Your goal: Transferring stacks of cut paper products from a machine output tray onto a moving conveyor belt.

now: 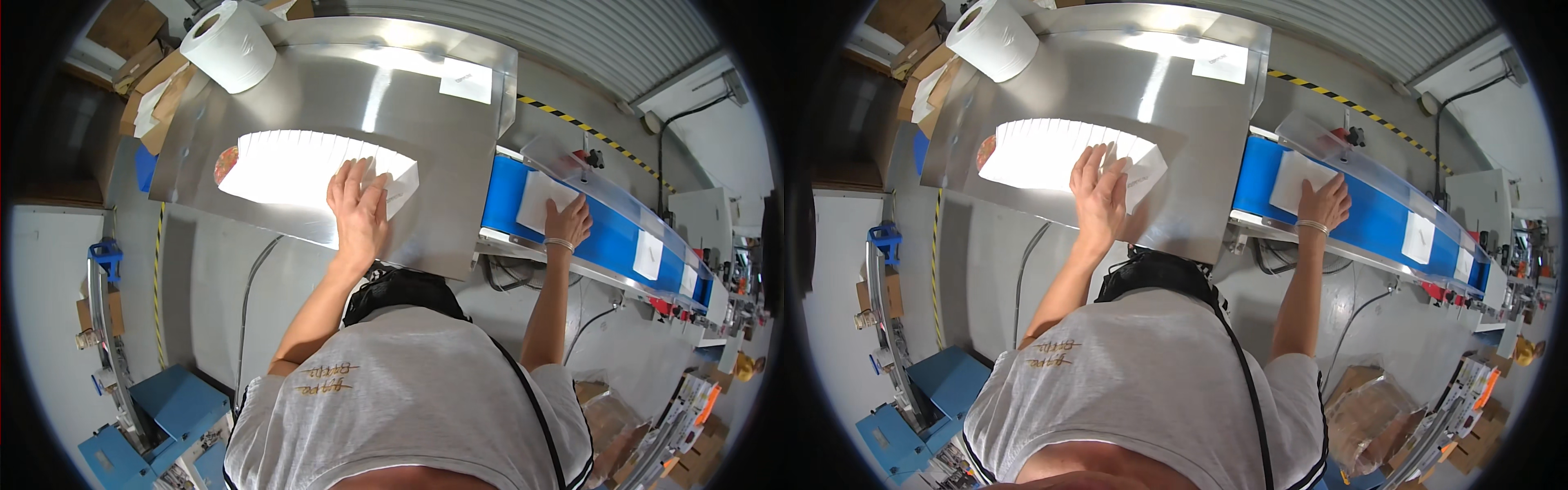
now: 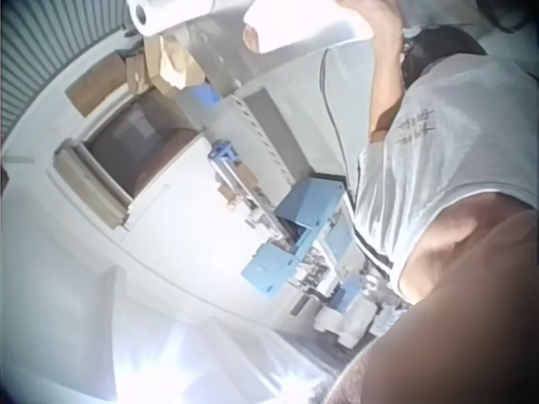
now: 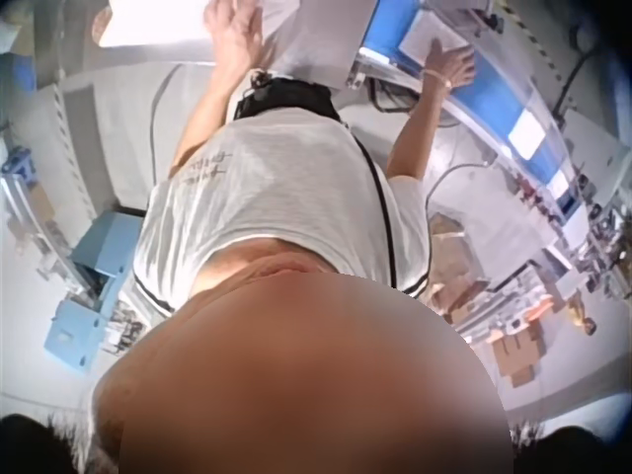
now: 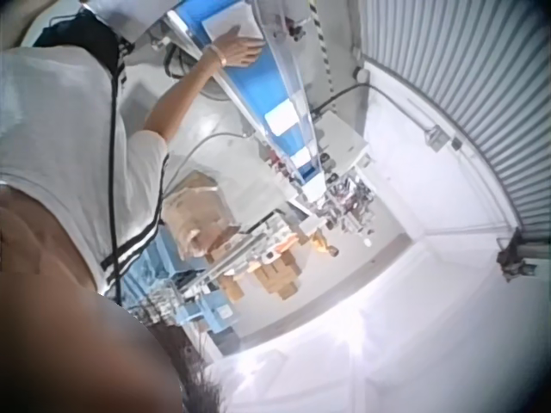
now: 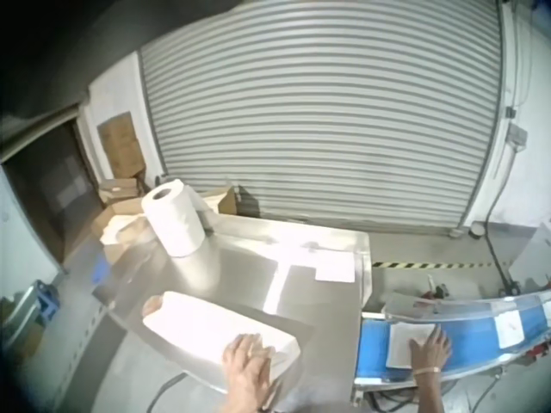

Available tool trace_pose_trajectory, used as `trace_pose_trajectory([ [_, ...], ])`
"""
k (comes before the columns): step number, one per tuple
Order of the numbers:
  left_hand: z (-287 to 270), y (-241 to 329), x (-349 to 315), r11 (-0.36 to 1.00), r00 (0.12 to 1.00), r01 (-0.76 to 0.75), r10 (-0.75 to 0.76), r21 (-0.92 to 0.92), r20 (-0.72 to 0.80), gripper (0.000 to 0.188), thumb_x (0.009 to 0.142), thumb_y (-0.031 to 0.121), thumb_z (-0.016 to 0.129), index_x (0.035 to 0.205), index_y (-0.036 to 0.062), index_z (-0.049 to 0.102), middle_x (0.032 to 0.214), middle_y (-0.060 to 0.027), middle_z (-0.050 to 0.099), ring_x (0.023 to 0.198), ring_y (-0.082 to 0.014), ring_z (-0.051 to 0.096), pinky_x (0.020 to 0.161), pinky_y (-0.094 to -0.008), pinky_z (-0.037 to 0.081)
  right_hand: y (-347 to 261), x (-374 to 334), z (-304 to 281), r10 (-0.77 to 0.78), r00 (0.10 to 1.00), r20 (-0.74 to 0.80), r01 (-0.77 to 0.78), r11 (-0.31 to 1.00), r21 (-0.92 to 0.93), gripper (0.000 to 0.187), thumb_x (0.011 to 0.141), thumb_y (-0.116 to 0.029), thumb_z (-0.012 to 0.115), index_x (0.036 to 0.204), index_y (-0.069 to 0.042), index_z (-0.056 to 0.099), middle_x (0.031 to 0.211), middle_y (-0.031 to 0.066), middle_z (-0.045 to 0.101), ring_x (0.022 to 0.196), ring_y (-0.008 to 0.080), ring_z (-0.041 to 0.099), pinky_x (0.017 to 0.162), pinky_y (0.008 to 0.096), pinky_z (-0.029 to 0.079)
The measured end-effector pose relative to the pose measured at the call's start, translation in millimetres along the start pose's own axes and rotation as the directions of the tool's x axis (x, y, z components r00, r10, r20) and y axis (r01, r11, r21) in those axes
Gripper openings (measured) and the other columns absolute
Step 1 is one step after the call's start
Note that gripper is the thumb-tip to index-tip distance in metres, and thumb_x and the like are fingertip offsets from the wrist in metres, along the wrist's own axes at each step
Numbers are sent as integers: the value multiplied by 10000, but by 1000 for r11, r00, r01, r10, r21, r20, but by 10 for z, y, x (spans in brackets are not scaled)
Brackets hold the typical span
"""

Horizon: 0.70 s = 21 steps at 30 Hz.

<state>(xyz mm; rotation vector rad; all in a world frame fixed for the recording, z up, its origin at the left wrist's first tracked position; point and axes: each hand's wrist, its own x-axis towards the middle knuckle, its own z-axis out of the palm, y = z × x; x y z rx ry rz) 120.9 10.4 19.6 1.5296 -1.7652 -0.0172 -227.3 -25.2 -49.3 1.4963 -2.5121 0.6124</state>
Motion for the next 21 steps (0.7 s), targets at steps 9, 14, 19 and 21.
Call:
trace_pose_trajectory([
  [9, -107, 57, 19, 999, 985, -47, 44, 19, 165, 255, 725, 27, 650, 975, 76, 668, 1330, -144, 430, 1299, -383, 293, 1058, -533, 151, -1635, -289, -282, -843, 444, 304, 113, 389, 914, 480, 734, -146, 725, 1177, -98, 544, 1245, 80, 507, 1129, 228, 501, 946, 351, 417],
  [14, -130, 23, 77, 998, 996, 52, -53, 19, 66, 301, 759, 51, 648, 1059, 62, 638, 1337, -205, 410, 1298, -403, 287, 1054, -523, 186, -1582, -352, -186, -766, 384, 516, -53, 540, 840, 396, 803, -212, 673, 1128, -34, 532, 1050, 120, 599, 937, 218, 573, 846, 319, 455],
  [19, -111, -104, 58, 996, 996, 54, -58, 65, 62, 320, 776, -15, 625, 1083, 73, 626, 1288, -172, 470, 1225, -374, 393, 995, -456, 330, -713, -244, 182, -272, 831, 486, -173, 704, 689, 289, 863, -238, 633, 1020, -5, 565, 911, 104, 624, 793, 171, 582, 718, 324, 470],
  [21, -97, -113, 67, 996, 995, 87, -87, -14, 43, 291, 741, -35, 623, 1016, 53, 657, 1280, -158, 481, 1227, -379, 376, 1008, -472, 302, -352, -147, 119, -247, 885, 394, -184, 593, 784, 308, 864, -273, 623, 1011, -6, 577, 864, 129, 635, 774, 235, 600, 716, 336, 477],
])
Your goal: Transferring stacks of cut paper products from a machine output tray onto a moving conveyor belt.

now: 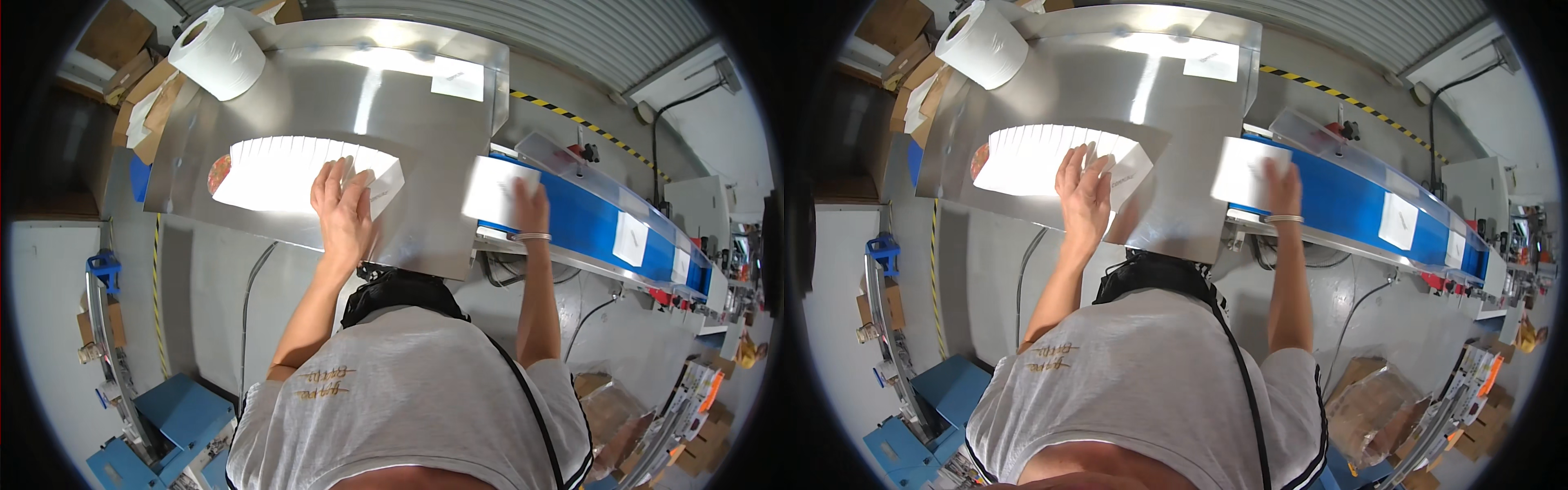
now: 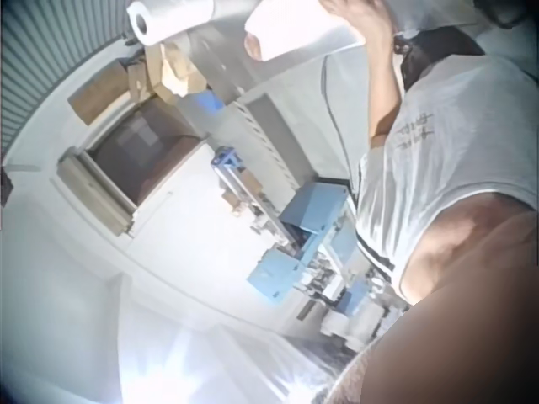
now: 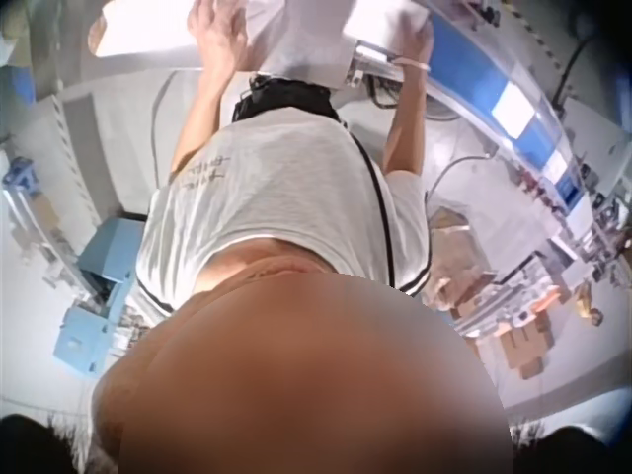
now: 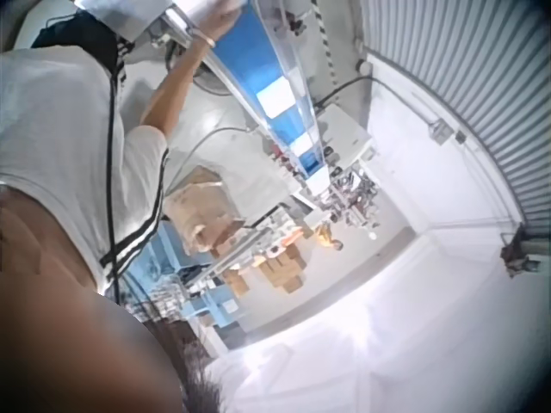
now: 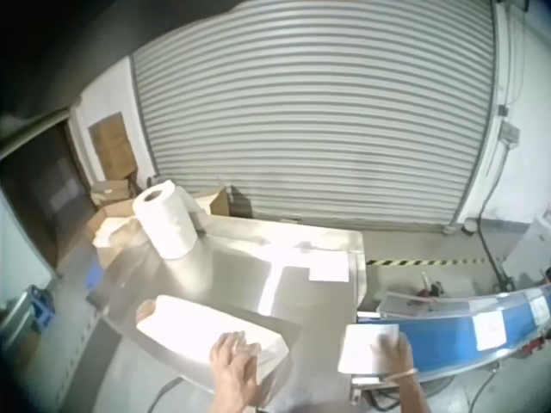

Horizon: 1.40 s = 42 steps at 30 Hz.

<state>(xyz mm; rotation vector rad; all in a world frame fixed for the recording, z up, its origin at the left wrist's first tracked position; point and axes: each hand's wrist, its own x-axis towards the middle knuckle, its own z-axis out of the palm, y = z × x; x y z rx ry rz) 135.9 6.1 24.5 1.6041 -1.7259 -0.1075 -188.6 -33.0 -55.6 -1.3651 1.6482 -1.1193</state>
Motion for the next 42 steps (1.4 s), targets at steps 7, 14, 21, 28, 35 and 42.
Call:
trace_pose_trajectory([
  [7, 39, -23, 4, 997, 996, -82, 82, -4, -29, 265, 719, -36, 631, 961, 66, 671, 1256, -124, 493, 1223, -374, 378, 1013, -489, 275, -92, 62, -211, -300, 939, -171, 83, 677, -731, 585, 721, -227, 739, 1211, -15, 502, 1139, 190, 563, 1039, 349, 525, 897, 406, 429],
  [14, -81, 49, 28, 992, 983, -118, 110, 46, 144, 250, 725, 34, 646, 969, 86, 670, 1328, -138, 427, 1300, -383, 286, 1051, -537, 164, -1038, 66, 1034, -392, 691, 607, 429, 899, 92, 504, 721, -169, 727, 1192, -135, 551, 1274, 105, 487, 1150, 275, 488, 980, 359, 385],
  [21, -72, -164, 50, 999, 999, 38, -39, 22, 18, 266, 776, 40, 638, 1041, 53, 645, 1331, -183, 425, 1265, -390, 328, 1034, -487, 260, -580, -97, 964, -91, 900, 427, -45, 954, 296, 394, 813, -211, 689, 1118, -8, 542, 977, 102, 632, 902, 130, 586, 781, 289, 479],
  [28, 6, -225, 43, 999, 999, -25, 27, 32, -44, 287, 746, -16, 637, 1016, 78, 660, 1274, -147, 490, 1227, -375, 379, 1009, -468, 311, -31, 85, -154, 239, 947, -217, -294, 915, -276, 441, 804, -364, 669, 1013, 14, 582, 968, 175, 633, 869, 273, 608, 775, 341, 460],
  [35, -87, -137, 72, 995, 998, -59, 59, 76, -2, 280, 744, -1, 641, 995, 121, 667, 1293, -136, 483, 1245, -373, 375, 1025, -475, 286, -520, 63, 219, -477, 878, -29, 369, 716, -592, 520, 698, -181, 740, 1148, -25, 529, 1082, 142, 586, 1006, 323, 538, 867, 396, 425],
  [42, -128, -98, 99, 996, 991, -71, 65, 45, 120, 251, 714, 47, 663, 955, 120, 666, 1363, -161, 408, 1322, -397, 264, 1062, -534, 163, -964, 177, 1344, -456, 652, 606, 580, 815, -10, 525, 733, -195, 718, 1219, -149, 523, 1307, 110, 427, 1141, 270, 481, 896, 349, 436],
])
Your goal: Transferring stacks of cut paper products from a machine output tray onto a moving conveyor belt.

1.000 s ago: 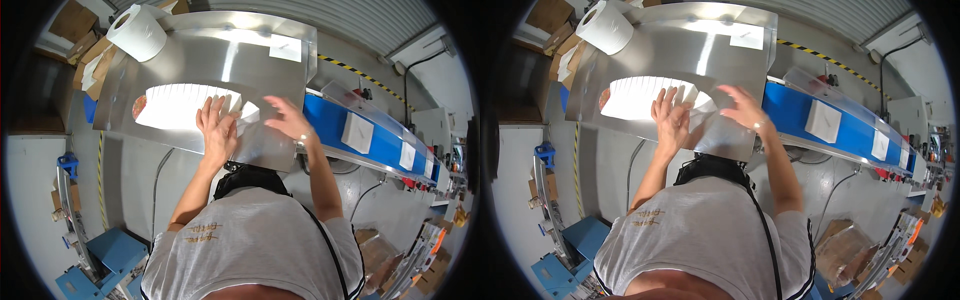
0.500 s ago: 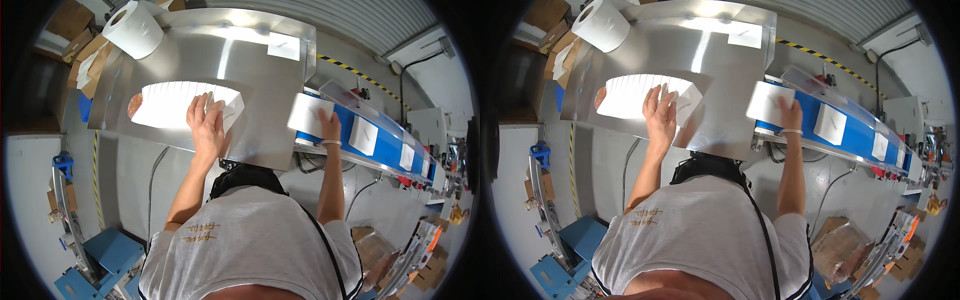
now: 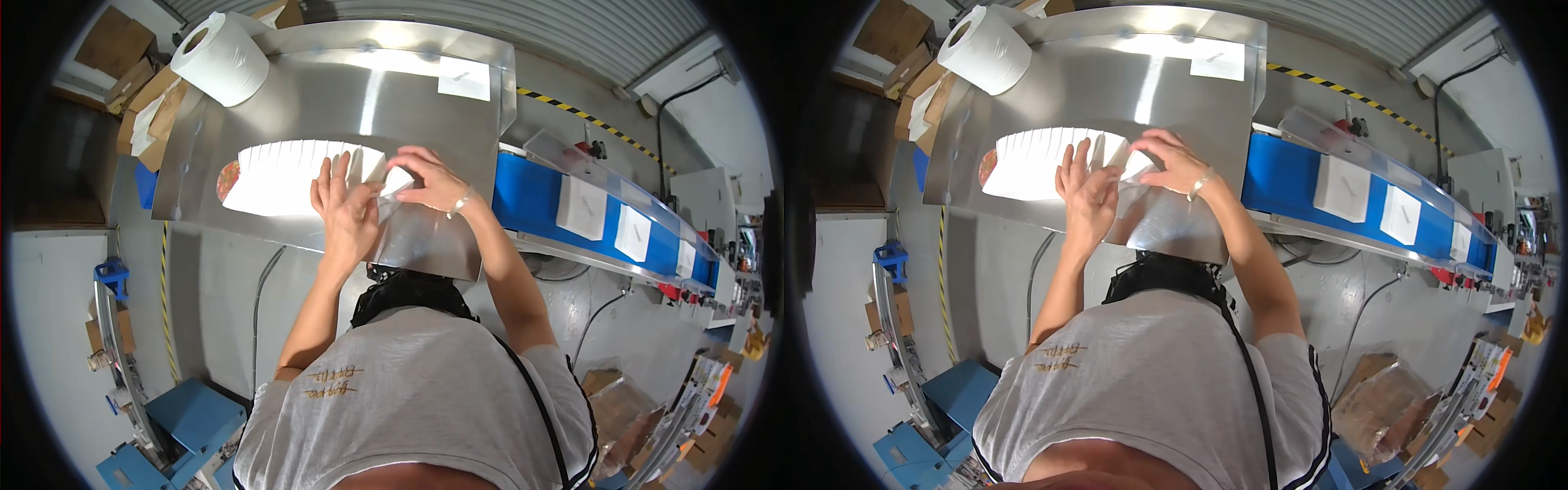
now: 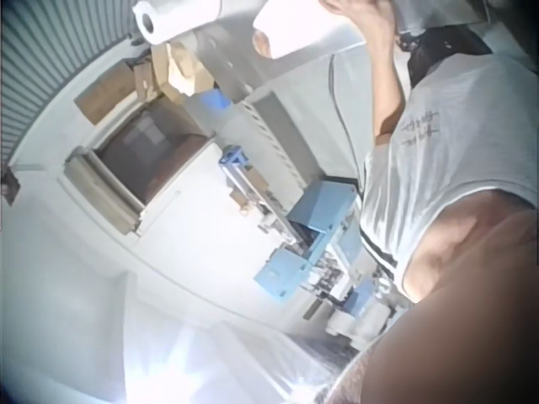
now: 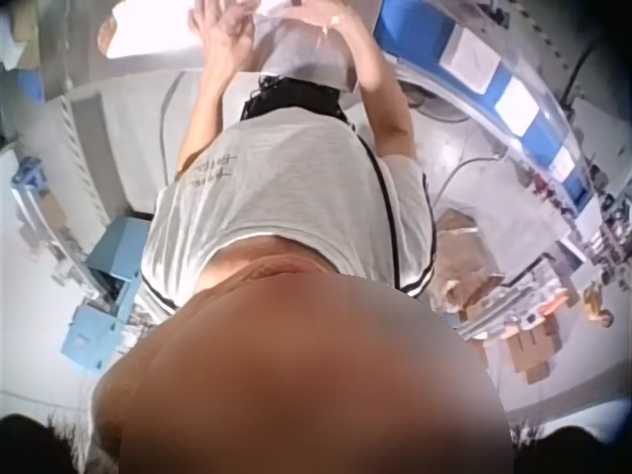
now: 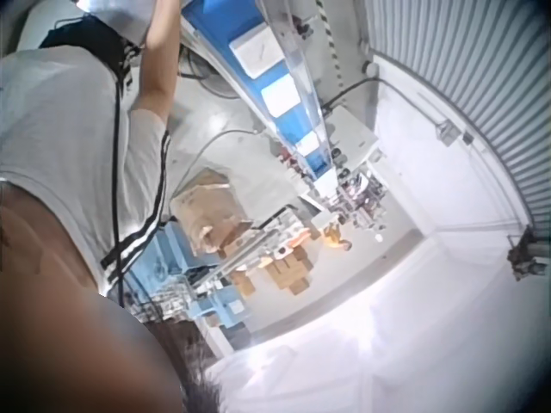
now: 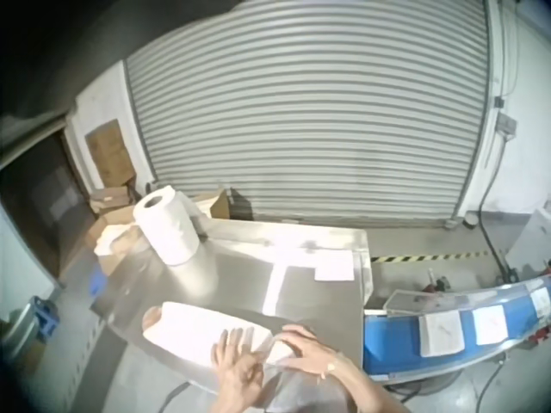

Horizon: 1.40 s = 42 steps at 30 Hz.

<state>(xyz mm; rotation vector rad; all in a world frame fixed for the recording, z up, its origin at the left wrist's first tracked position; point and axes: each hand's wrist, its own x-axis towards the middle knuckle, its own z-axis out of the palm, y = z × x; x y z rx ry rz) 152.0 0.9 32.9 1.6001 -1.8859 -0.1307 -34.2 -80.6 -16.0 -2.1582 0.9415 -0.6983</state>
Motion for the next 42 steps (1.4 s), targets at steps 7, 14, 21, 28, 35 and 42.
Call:
trace_pose_trajectory([
  [7, -27, -186, -3, 996, 990, 92, -89, 16, -109, 337, 756, 34, 651, 1090, 67, 629, 1321, -182, 446, 1248, -392, 357, 1025, -484, 286, 106, -484, -8, 507, 860, -60, -345, 663, 664, 421, 827, -289, 679, 1095, -3, 525, 978, 111, 608, 878, 158, 570, 790, 301, 466],
  [14, 15, -225, -9, 997, 987, 75, -70, 28, -144, 252, 786, -5, 621, 1024, 67, 659, 1277, -170, 494, 1219, -374, 408, 962, -428, 402, 1001, -1537, -734, 573, 351, -741, -779, 617, 109, 426, 791, -339, 686, 1023, -7, 553, 868, 151, 604, 762, 296, 572, 712, 397, 462],
  [21, 10, -215, -30, 999, 985, 46, -46, -7, -168, 259, 724, -25, 634, 957, 72, 685, 1252, -156, 519, 1205, -388, 404, 991, -466, 353, 483, -936, -581, 160, 776, -610, -428, 844, -324, 505, 730, -202, 728, 1166, -32, 538, 1095, 155, 599, 999, 311, 571, 870, 392, 446],
  [28, -85, -159, -9, 999, 998, -37, 36, -17, -43, 257, 721, 21, 646, 968, 84, 677, 1331, -172, 434, 1292, -407, 301, 1059, -513, 205, -244, 162, -57, 95, 994, 47, -103, 969, 225, 465, 751, -139, 695, 1175, -55, 522, 1199, 102, 518, 1118, 250, 498, 943, 341, 400],
  [35, -61, -307, 51, 993, 980, 115, -113, 2, -165, 289, 764, 62, 644, 1053, 55, 641, 1305, -219, 442, 1239, -408, 349, 1023, -490, 274, 76, -237, 153, 368, 929, -25, -282, 751, 597, 368, 860, -258, 645, 1099, -10, 514, 942, 72, 593, 858, 126, 550, 772, 277, 462],
  [42, -85, -356, 43, 993, 972, 107, -116, -51, -205, 292, 719, -44, 635, 983, 74, 675, 1246, -160, 518, 1190, -383, 415, 985, -465, 339, 928, -1439, -594, 694, 415, -589, -703, 655, 277, 322, 810, -342, 680, 851, -42, 572, 764, 85, 582, 668, 178, 527, 616, 313, 442],
])
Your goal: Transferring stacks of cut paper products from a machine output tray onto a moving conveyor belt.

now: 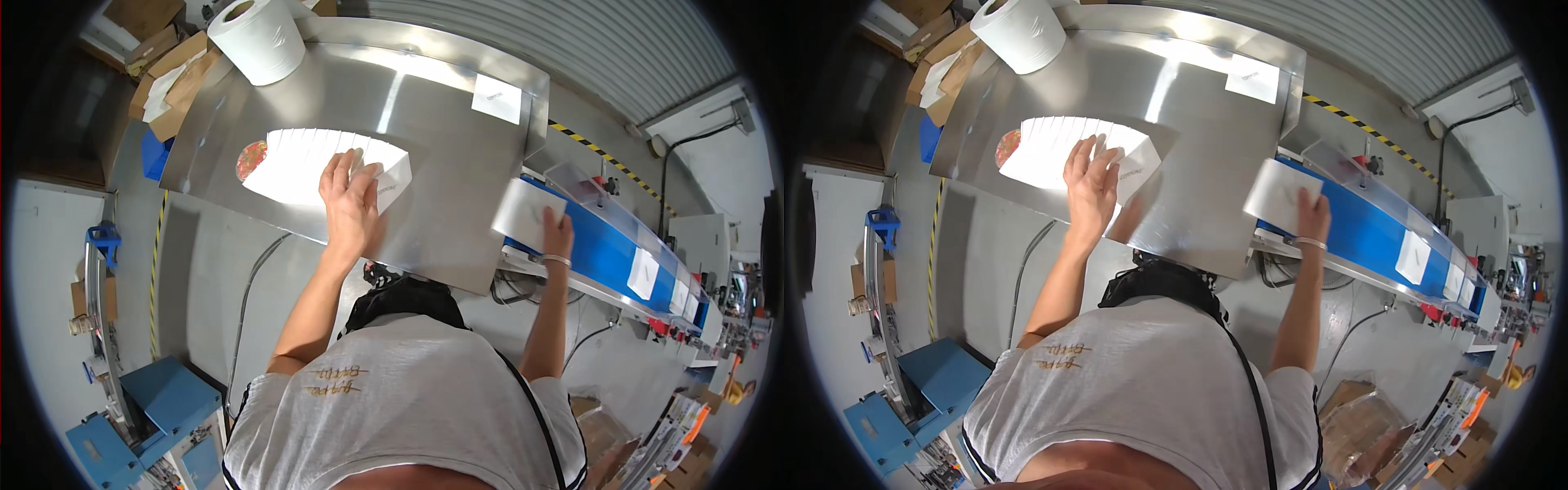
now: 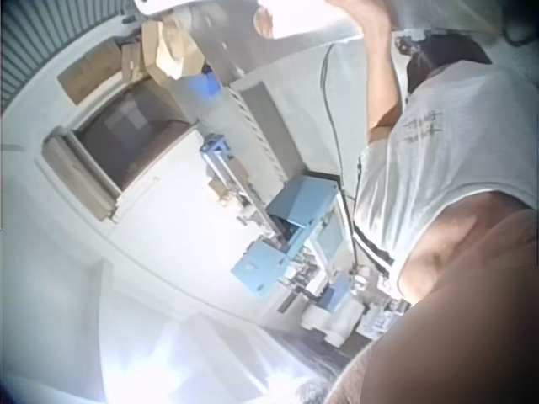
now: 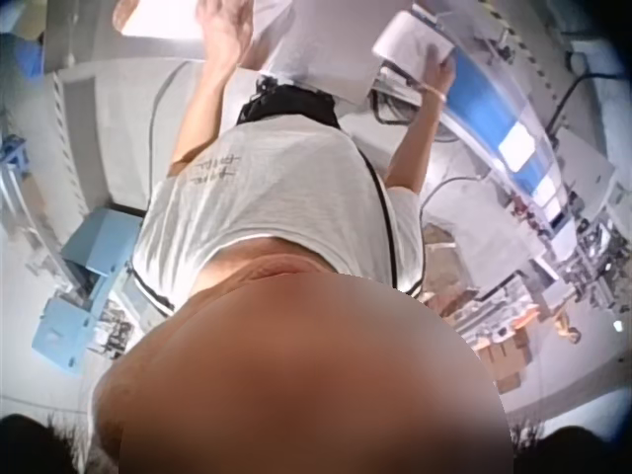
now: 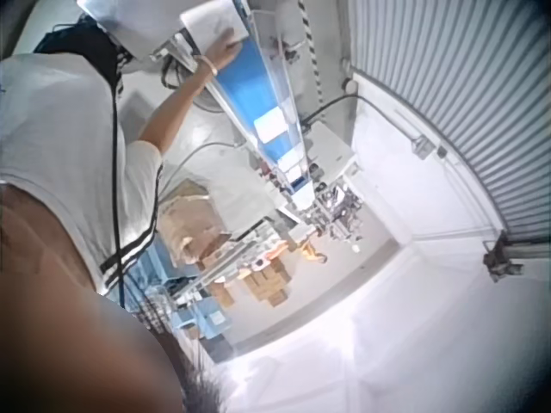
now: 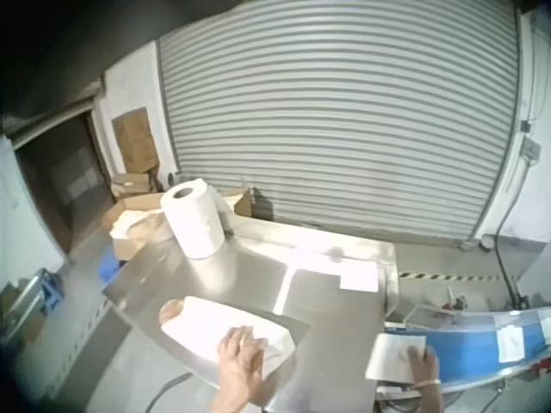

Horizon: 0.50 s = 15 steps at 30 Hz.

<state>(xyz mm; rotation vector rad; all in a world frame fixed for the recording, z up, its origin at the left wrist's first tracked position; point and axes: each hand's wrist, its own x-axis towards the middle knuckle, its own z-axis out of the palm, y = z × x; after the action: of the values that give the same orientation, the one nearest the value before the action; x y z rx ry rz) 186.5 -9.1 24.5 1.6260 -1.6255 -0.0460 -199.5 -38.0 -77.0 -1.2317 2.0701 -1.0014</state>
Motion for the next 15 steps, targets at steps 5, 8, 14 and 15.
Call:
trace_pose_trajectory([
  [5, 5, 17, 11, 999, 999, -41, 41, 19, 13, 264, 712, -44, 635, 942, 75, 688, 1244, -154, 520, 1193, -376, 415, 990, -461, 330, -126, -30, -267, -565, 776, -279, 95, 543, -834, 493, 740, -346, 706, 1101, -33, 582, 1134, 186, 593, 1033, 345, 555, 905, 401, 412],
  [8, -33, 34, 3, 999, 997, -42, 43, -14, 70, 259, 711, -41, 635, 931, 83, 692, 1254, -149, 515, 1206, -380, 405, 1005, -467, 305, -543, -10, 94, -664, 736, 135, 668, 677, -309, 564, 720, -241, 741, 1204, -46, 526, 1166, 128, 584, 1058, 306, 548, 921, 394, 415],
  [14, -89, 24, -6, 993, 980, -116, 113, 8, 165, 249, 703, 25, 673, 942, 90, 692, 1324, -171, 441, 1274, -399, 325, 1047, -506, 214, -1811, -532, 1105, -519, 550, 655, 388, 853, 350, 508, 751, -184, 731, 1206, -89, 527, 1233, 79, 523, 1124, 221, 517, 927, 358, 436],
  [15, -105, 58, 20, 994, 982, -104, 107, -25, 154, 258, 709, 60, 682, 966, 87, 684, 1341, -184, 416, 1284, -401, 306, 1050, -510, 203, -1758, -466, 1299, -611, 474, 634, 523, 775, 355, 479, 750, -187, 726, 1176, -75, 537, 1238, 81, 510, 1132, 221, 505, 931, 357, 427],
])
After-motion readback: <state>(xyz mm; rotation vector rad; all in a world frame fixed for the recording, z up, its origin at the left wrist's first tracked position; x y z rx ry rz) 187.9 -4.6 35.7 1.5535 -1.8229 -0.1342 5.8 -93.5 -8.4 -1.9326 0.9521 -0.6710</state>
